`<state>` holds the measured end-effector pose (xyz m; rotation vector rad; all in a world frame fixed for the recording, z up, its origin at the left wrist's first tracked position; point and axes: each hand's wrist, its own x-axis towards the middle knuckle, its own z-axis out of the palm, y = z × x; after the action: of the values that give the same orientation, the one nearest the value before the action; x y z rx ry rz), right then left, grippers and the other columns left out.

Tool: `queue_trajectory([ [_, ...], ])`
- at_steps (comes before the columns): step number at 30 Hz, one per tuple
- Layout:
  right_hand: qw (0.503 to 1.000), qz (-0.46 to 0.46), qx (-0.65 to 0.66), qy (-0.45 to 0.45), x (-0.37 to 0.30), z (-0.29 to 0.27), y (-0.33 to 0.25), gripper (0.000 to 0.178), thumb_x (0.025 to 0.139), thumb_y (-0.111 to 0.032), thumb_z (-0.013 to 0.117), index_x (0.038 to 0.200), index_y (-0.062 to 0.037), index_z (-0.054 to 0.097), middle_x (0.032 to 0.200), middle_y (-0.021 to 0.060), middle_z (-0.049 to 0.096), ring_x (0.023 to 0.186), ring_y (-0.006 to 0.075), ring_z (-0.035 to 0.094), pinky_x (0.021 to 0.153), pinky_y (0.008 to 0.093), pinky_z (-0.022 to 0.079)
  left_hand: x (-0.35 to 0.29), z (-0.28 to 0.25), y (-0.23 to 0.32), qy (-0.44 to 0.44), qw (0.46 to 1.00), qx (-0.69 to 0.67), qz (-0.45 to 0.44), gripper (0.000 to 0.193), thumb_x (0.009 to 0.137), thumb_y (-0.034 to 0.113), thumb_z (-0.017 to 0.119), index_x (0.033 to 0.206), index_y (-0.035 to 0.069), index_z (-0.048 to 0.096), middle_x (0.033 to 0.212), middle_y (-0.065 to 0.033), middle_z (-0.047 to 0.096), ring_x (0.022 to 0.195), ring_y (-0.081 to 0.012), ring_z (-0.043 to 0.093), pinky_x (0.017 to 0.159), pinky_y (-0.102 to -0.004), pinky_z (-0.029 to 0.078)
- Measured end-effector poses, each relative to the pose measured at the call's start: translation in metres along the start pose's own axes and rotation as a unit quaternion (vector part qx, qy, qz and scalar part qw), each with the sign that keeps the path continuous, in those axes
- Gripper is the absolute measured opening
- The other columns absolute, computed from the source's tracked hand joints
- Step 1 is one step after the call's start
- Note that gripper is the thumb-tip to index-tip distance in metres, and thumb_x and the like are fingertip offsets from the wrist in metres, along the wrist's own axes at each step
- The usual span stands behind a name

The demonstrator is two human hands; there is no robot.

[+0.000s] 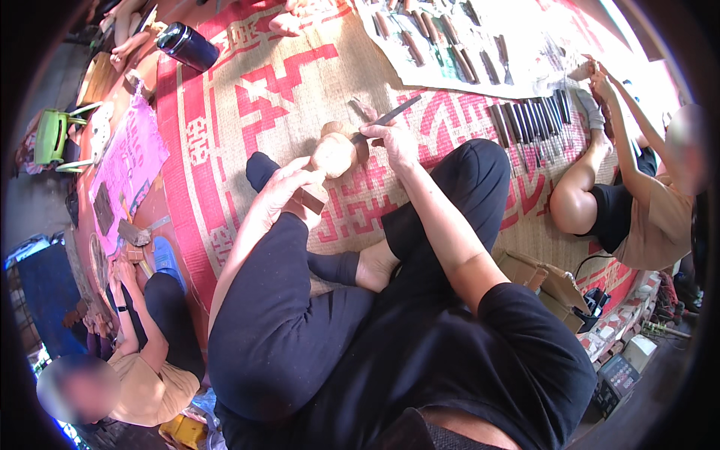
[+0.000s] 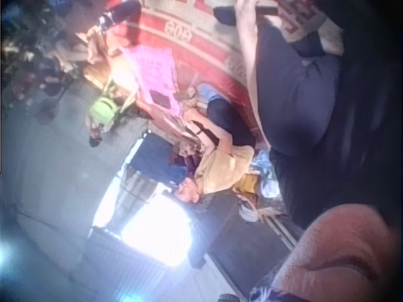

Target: The person sits on a mat and carves a small wooden object using a knife. They hold the wood in their left hand and use the knife in their right hand to shape the piece, occasionally rotating it to access different sides.

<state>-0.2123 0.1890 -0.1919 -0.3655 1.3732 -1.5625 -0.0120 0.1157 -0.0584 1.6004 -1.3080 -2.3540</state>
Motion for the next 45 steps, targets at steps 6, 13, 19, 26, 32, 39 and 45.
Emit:
queue_trajectory([
  [6,0.999,0.013,0.033,0.007,0.008,-0.012,0.015,0.014,0.073,-0.009,0.069,0.086,-0.0031,0.067,0.086,0.0044,0.067,0.081,0.0135,0.059,0.072,0.0273,0.044,0.004,-0.004,-0.002,-0.009,1.0,-0.012,0.009,0.056,0.08,0.011,0.067,0.13,0.001,0.042,0.09,-0.0048,0.061,0.077,-0.01,0.06,0.063,-0.0231,0.045],
  [13,0.999,-0.008,-0.046,0.018,0.005,-0.003,0.001,0.019,0.072,-0.009,0.068,0.09,-0.0002,0.067,0.084,0.0063,0.068,0.08,0.0156,0.061,0.072,0.028,0.046,0.062,-0.059,-0.054,-0.057,0.989,0.102,0.088,0.051,0.082,0.016,0.063,0.127,-0.001,0.045,0.096,-0.0048,0.061,0.086,-0.0101,0.058,0.075,-0.0225,0.044],
  [19,1.0,0.004,-0.014,0.011,0.01,-0.003,0.01,0.02,0.073,-0.008,0.068,0.093,-0.003,0.067,0.089,0.0065,0.069,0.082,0.0149,0.061,0.071,0.027,0.045,0.043,-0.039,-0.034,-0.081,0.992,0.056,0.078,0.062,0.082,0.021,0.062,0.133,-0.006,0.04,0.094,-0.0031,0.06,0.087,-0.0088,0.055,0.077,-0.0218,0.042],
  [26,0.999,-0.016,-0.047,0.021,0.002,0.002,0.006,0.032,0.075,-0.01,0.065,0.106,-0.0022,0.066,0.09,0.0041,0.068,0.08,0.0126,0.06,0.07,0.0253,0.045,0.044,-0.037,-0.041,-0.047,0.996,0.016,0.073,0.047,0.078,0.014,0.063,0.121,0.0,0.05,0.089,-0.0031,0.061,0.079,-0.0086,0.058,0.069,-0.0218,0.045],
  [32,0.999,-0.024,-0.044,0.004,0.007,-0.002,0.003,0.021,0.073,-0.013,0.068,0.09,-0.0014,0.068,0.084,0.0055,0.068,0.077,0.0139,0.06,0.069,0.0272,0.044,0.041,-0.034,-0.029,-0.038,0.995,0.078,0.054,0.081,0.072,0.025,0.07,0.137,-0.006,0.034,0.113,-0.0148,0.057,0.105,-0.0183,0.053,0.091,-0.0271,0.039],
  [39,0.998,-0.023,-0.055,0.001,0.005,-0.002,0.002,0.02,0.072,-0.014,0.066,0.088,-0.0009,0.068,0.082,0.0051,0.068,0.078,0.0137,0.059,0.068,0.0276,0.043,0.044,-0.036,-0.034,-0.052,0.998,0.021,0.026,0.091,0.067,0.028,0.075,0.139,-0.006,0.031,0.129,-0.0192,0.05,0.12,-0.0218,0.046,0.1,-0.03,0.034],
  [45,0.999,-0.029,-0.036,-0.004,0.004,0.002,0.0,0.017,0.074,-0.015,0.065,0.086,-0.0034,0.069,0.081,0.0034,0.068,0.078,0.0129,0.06,0.069,0.0272,0.043,0.049,-0.043,-0.038,-0.029,0.995,0.067,0.067,0.082,0.072,0.033,0.072,0.137,-0.003,0.037,0.128,-0.0173,0.051,0.119,-0.0209,0.046,0.099,-0.03,0.035],
])
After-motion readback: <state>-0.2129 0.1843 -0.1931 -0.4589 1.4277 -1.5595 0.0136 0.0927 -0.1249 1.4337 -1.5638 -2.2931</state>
